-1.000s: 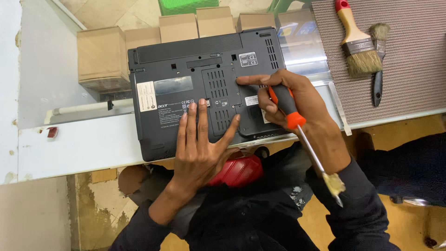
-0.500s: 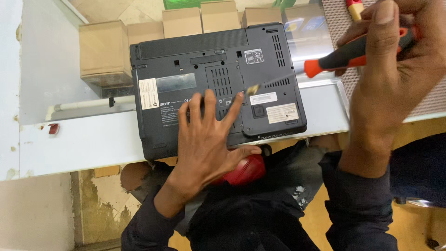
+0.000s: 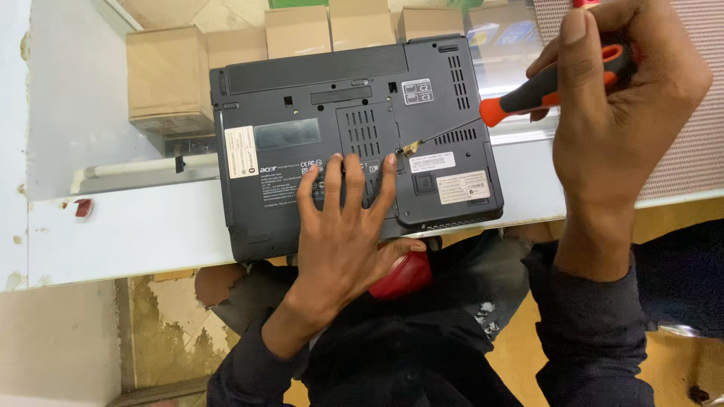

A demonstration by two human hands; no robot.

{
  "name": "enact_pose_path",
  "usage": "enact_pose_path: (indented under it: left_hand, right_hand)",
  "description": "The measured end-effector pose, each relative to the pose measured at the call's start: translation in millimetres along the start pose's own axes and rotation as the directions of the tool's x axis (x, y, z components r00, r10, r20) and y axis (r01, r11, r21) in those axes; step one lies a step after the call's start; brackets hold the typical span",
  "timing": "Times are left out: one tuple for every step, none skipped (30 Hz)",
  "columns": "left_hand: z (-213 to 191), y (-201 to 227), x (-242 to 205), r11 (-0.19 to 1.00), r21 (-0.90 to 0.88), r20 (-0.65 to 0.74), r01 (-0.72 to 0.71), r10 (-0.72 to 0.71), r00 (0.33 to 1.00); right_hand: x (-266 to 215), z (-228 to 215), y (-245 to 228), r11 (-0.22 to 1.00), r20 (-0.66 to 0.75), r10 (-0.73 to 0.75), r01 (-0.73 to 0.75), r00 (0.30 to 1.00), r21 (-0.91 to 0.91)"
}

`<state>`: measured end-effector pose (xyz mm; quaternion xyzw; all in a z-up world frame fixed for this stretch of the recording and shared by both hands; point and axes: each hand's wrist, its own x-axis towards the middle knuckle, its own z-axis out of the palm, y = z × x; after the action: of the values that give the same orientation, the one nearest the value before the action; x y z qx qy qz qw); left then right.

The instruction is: The person uses a screwdriver to remove screws from the bottom cover of a laptop, then removes the cover to expose internal components. They remove the battery and a hard drive caddy, brush dust from the battery, and place the parts on the table.

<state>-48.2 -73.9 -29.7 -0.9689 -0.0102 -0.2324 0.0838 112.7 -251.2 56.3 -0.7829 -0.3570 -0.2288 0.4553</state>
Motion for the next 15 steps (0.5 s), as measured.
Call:
enact_pose_path:
  left_hand:
    - [0, 0, 0, 1.0, -0.017, -0.013, 0.003, -0.003, 1.0]
    - [0, 0, -1, 1.0, -0.017, -0.012, 0.004, -0.004, 1.0]
    - [0, 0, -1, 1.0, -0.002, 0.001, 0.002, -0.002, 1.0]
    - [1, 0, -1, 1.0, 0.013, 0.013, 0.0, 0.0, 1.0]
    - [1, 0, -1, 1.0, 0.012, 0.014, -0.001, 0.001, 1.0]
    - [1, 0, -1, 1.0, 0.015, 0.008, 0.003, -0.003, 1.0]
    - [1, 0, -1, 1.0, 0.018, 0.002, 0.006, -0.006, 1.0]
    - [1, 1, -2, 1.0, 0.017, 0.003, 0.005, -0.005, 1.0]
    - [2, 0, -2, 1.0, 0.025, 0.007, 0.0, -0.001, 1.0]
    - [1, 0, -2, 0.999, 0.033, 0.011, -0.004, 0.004, 1.0]
    - [1, -1, -2, 0.999, 0.034, 0.011, -0.004, 0.004, 1.0]
    - [0, -1, -3, 1.0, -0.003, 0.004, -0.001, 0.001, 1.0]
    - [0, -1, -2, 0.999, -0.042, -0.006, -0.001, 0.001, 1.0]
    - [1, -1, -3, 0.999, -0.043, -0.007, -0.003, 0.002, 1.0]
    - [3, -1, -4, 0.999, -0.038, -0.007, -0.002, 0.002, 1.0]
  right_hand:
    - [0, 0, 4, 1.0, -0.005, 0.001, -0.001, 1.0, -0.006]
    - [-1, 1, 5, 1.0, -0.004, 0.001, -0.001, 1.0, -0.005]
    - [-2, 1, 6, 0.998, -0.02, -0.029, 0.028, 0.999, -0.057]
    - [-3, 1, 7, 0.993, -0.035, -0.06, 0.056, 0.998, -0.108]
    - [-2, 1, 4, 0.993, -0.035, -0.058, 0.054, 0.998, -0.108]
    - [0, 1, 0, 0.994, -0.018, -0.053, 0.051, 0.998, -0.093]
    - [1, 0, -4, 0.996, 0.0, -0.047, 0.047, 0.999, -0.077]
    - [2, -3, -1, 0.996, 0.0, -0.045, 0.045, 0.999, -0.078]
    - [4, -7, 1, 0.993, 0.064, -0.08, 0.085, 0.995, -0.083]
    - [6, -10, 3, 0.989, 0.128, -0.113, 0.124, 0.985, -0.085]
    - [8, -11, 4, 0.989, 0.128, -0.113, 0.124, 0.985, -0.084]
    - [9, -12, 5, 0.973, 0.152, -0.138, 0.163, 0.979, -0.162]
    - [10, -15, 6, 0.95, 0.177, -0.161, 0.201, 0.971, -0.239]
    - [12, -18, 8, 0.949, 0.177, -0.16, 0.201, 0.971, -0.241]
    - [13, -20, 9, 0.929, 0.213, -0.186, 0.242, 0.959, -0.279]
